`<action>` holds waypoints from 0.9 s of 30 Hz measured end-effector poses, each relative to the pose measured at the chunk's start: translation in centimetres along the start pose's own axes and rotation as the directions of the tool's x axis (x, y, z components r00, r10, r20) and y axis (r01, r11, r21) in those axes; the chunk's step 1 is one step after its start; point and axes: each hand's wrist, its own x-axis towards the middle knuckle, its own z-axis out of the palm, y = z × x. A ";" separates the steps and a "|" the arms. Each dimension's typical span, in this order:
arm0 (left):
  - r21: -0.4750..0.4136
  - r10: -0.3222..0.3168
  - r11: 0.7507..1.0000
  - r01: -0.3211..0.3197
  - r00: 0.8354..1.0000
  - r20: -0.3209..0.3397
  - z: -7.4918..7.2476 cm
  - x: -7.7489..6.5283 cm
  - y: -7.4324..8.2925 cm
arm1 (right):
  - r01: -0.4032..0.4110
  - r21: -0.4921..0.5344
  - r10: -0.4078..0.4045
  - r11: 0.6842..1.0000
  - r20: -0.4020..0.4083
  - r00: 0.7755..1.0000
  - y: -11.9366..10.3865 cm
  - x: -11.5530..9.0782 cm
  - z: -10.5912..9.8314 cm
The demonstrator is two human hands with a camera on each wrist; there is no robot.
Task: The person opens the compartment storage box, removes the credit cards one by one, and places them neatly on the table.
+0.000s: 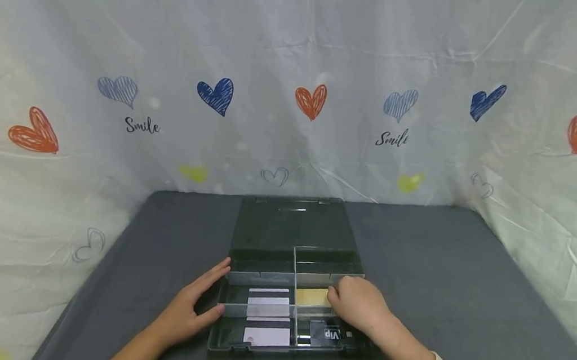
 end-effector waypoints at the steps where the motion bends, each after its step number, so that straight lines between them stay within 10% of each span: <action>1: 0.003 -0.002 1.000 0.002 1.000 -0.001 -0.1 0.0 0.0 | -0.001 0.015 0.001 1.000 -0.001 1.000 0.0 0.1 0.0; 15: 0.022 0.004 1.000 -0.004 1.000 0.005 -0.1 0.3 -0.2 | 0.043 0.172 -0.034 0.984 -0.058 0.998 -0.1 0.4 -1.9; 27: 0.029 -0.023 0.999 0.023 1.000 0.017 -0.1 0.2 -0.3 | 0.076 0.512 -0.130 0.856 0.070 0.989 0.6 1.0 -2.0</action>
